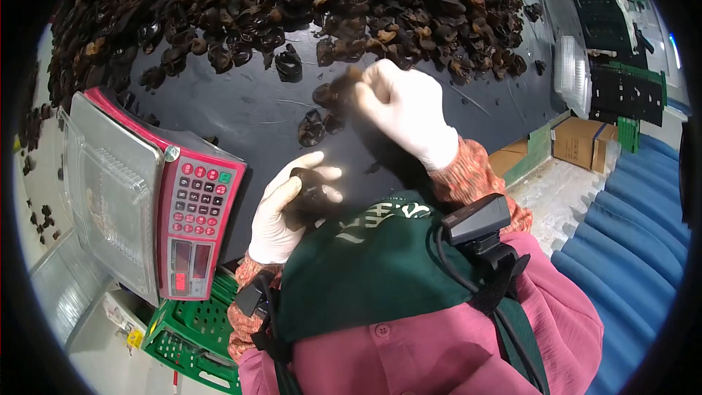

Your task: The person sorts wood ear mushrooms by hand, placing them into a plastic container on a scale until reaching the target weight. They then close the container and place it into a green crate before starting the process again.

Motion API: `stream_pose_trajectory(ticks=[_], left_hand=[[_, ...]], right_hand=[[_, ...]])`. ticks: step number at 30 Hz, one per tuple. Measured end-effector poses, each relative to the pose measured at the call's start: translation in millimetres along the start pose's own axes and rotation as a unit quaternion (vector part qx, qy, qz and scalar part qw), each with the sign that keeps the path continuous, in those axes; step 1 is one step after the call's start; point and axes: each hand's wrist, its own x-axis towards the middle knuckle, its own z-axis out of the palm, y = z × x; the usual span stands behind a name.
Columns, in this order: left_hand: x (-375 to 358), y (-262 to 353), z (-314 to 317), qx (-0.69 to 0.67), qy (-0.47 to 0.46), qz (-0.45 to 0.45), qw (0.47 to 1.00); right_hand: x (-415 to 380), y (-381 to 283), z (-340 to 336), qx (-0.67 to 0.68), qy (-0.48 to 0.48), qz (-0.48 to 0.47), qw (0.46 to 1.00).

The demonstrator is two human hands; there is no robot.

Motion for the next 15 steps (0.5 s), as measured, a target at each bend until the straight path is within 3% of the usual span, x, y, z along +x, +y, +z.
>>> stream_pose_trajectory(ticks=[1,3,6,7,8,11,13,15], left_hand=[[0,2,2,0.014,-0.009,0.011,1.000],[2,4,6,0.042,-0.026,0.030,0.998],[6,3,12,0.065,0.023,0.051,0.996],[7,3,13,0.064,0.046,0.055,0.995],[10,9,-17,0.063,-0.073,-0.003,0.995],[4,5,-1,0.068,-0.020,0.051,0.996],[5,1,-6,0.047,-0.018,0.051,0.997],[4,-1,-7,0.029,-0.015,0.050,0.998]], right_hand=[[-7,-8,-7,0.057,-0.005,-0.016,0.998],[-20,-24,-11,-0.026,0.005,-0.119,0.993],[-32,-36,-5,-0.007,-0.111,-0.251,0.962],[-28,-38,-4,0.020,-0.112,-0.253,0.961],[-17,-38,-3,0.042,-0.072,-0.247,0.965],[24,-30,19,-0.011,0.032,-0.211,0.977],[47,-22,37,-0.120,-0.002,-0.236,0.964],[53,-21,39,-0.118,0.022,-0.253,0.960]])
